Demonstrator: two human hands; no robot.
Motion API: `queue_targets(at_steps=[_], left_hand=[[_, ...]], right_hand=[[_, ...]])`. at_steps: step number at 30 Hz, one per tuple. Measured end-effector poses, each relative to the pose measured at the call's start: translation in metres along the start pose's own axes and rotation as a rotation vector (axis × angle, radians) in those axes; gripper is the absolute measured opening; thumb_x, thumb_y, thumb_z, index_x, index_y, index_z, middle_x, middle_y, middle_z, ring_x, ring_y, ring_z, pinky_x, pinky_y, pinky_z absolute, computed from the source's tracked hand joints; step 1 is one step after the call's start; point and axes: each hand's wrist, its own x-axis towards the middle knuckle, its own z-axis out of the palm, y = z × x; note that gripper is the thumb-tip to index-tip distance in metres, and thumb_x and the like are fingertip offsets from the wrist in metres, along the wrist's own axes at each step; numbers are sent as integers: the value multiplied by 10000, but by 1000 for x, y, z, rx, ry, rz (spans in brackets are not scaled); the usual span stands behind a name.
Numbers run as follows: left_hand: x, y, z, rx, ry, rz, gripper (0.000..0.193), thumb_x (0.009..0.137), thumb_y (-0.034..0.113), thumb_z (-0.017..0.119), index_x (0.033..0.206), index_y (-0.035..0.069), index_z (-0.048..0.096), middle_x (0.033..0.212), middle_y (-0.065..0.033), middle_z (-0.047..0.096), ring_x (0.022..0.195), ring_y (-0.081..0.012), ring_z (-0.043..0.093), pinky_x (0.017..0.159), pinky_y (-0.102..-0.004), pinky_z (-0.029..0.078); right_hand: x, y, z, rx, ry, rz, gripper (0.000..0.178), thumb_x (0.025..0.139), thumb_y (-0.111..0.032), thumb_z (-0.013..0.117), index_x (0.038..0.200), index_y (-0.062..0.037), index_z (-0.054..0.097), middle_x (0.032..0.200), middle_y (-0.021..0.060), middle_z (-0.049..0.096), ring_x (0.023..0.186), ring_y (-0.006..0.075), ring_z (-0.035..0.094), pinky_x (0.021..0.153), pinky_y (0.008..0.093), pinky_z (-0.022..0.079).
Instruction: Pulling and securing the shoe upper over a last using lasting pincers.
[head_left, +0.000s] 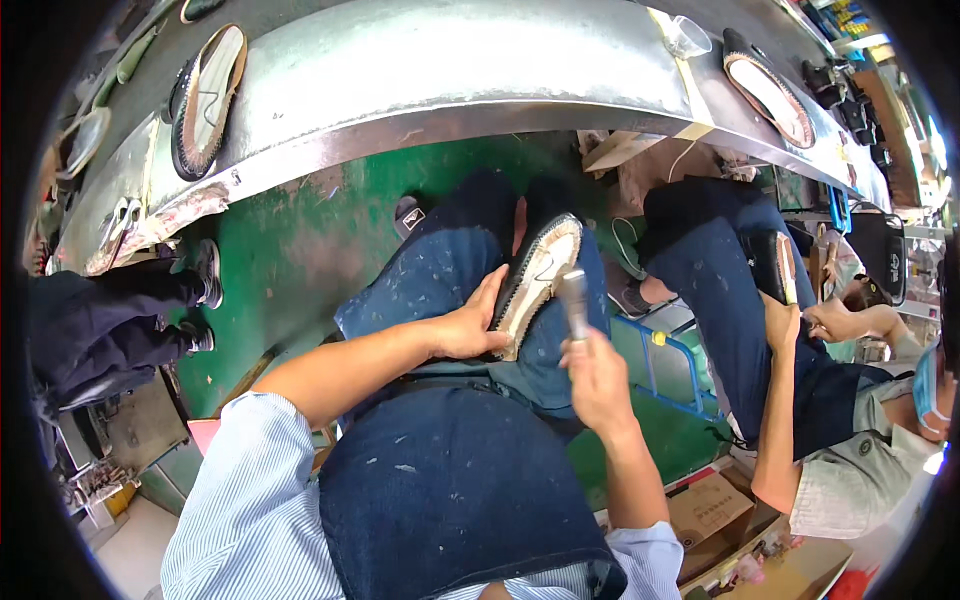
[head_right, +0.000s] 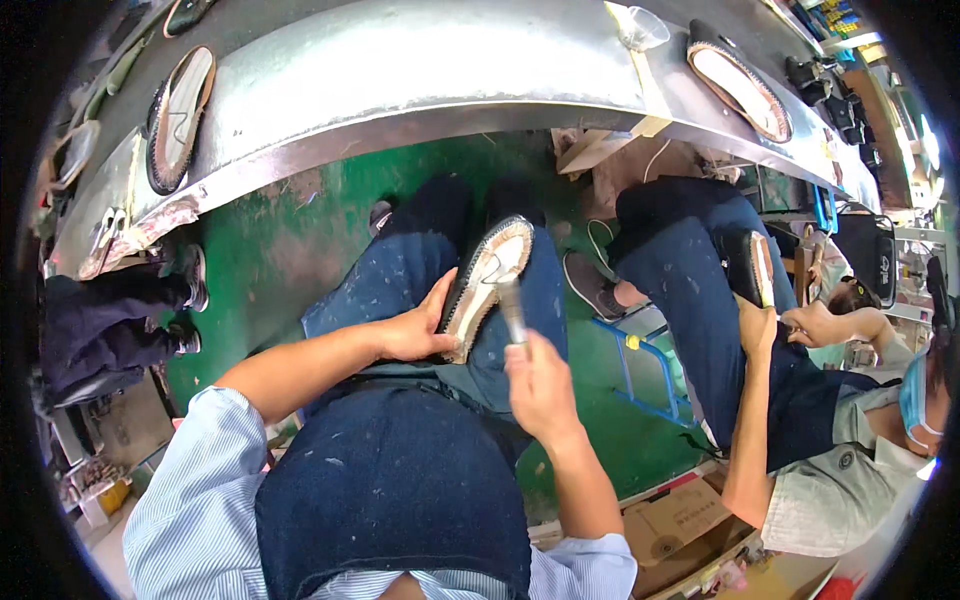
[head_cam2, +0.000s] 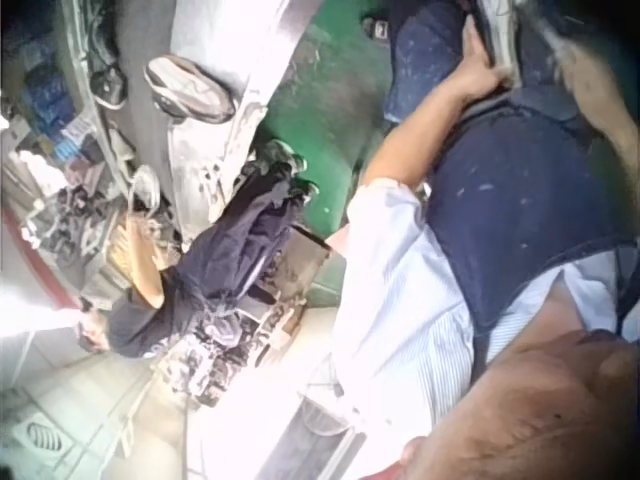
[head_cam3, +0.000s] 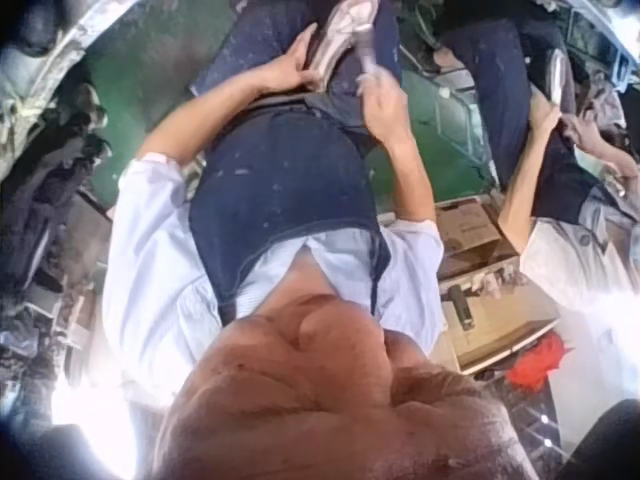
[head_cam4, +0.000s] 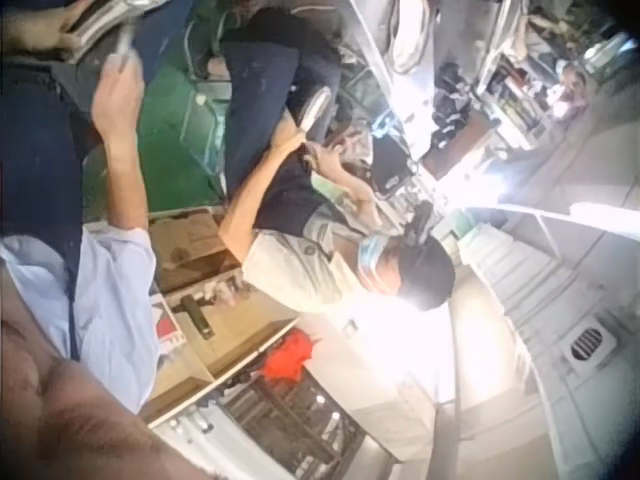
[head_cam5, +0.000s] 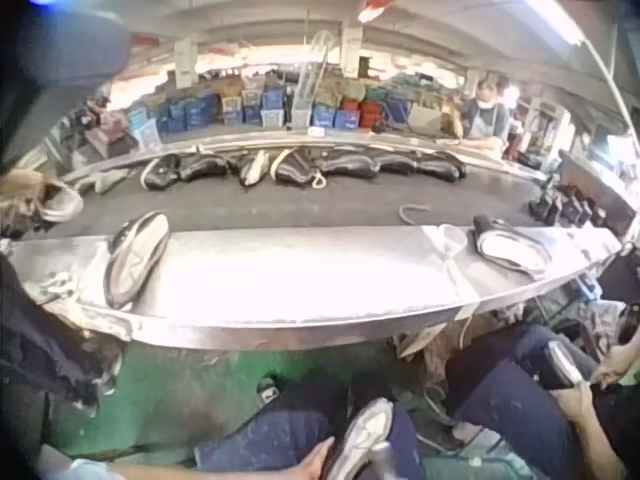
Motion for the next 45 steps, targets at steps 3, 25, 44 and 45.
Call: queue_targets(at_steps=[3, 25, 44, 45], left_hand=[[2, -1, 0, -55, -10, -19, 1137, 868, 161, 731, 1578, -21, -138, 1656, -283, -26, 1566, -354, -1, 1266, -391, 98], [44, 86, -64, -420, 95, -23, 474, 998, 325, 661, 1335, 10, 552, 1170, -35, 641, 1073, -107, 558, 926, -294, 478], [68, 158, -465, 1377, 940, -160, 643, 1026, 462, 487, 1474, 2, 457, 1589, -223, 360, 1510, -420, 245, 1233, -516, 205], [65, 155, -469, 1435, 908, -138, 616, 1024, 440, 496, 1451, -4, 477, 1581, -224, 372, 1501, -425, 264, 1227, -516, 220]], right_hand=[[4, 6, 8, -26, -2, 0, 300, 1041, -227, 523, 1106, 57, 593, 878, 232, 650, 788, 365, 671, 718, 439, 529], [3, 90, 23, 913, 68, 379, 541, 1082, -489, 396, 1164, 22, 553, 912, 120, 650, 712, 197, 677, 416, 232, 462], [31, 89, 22, 1003, 21, 444, 640, 1072, -535, 363, 1139, 71, 558, 888, 156, 666, 682, 246, 695, 404, 270, 482], [30, 87, 21, 991, 32, 420, 646, 1070, -539, 369, 1136, 75, 559, 887, 158, 666, 677, 247, 693, 405, 272, 481]])
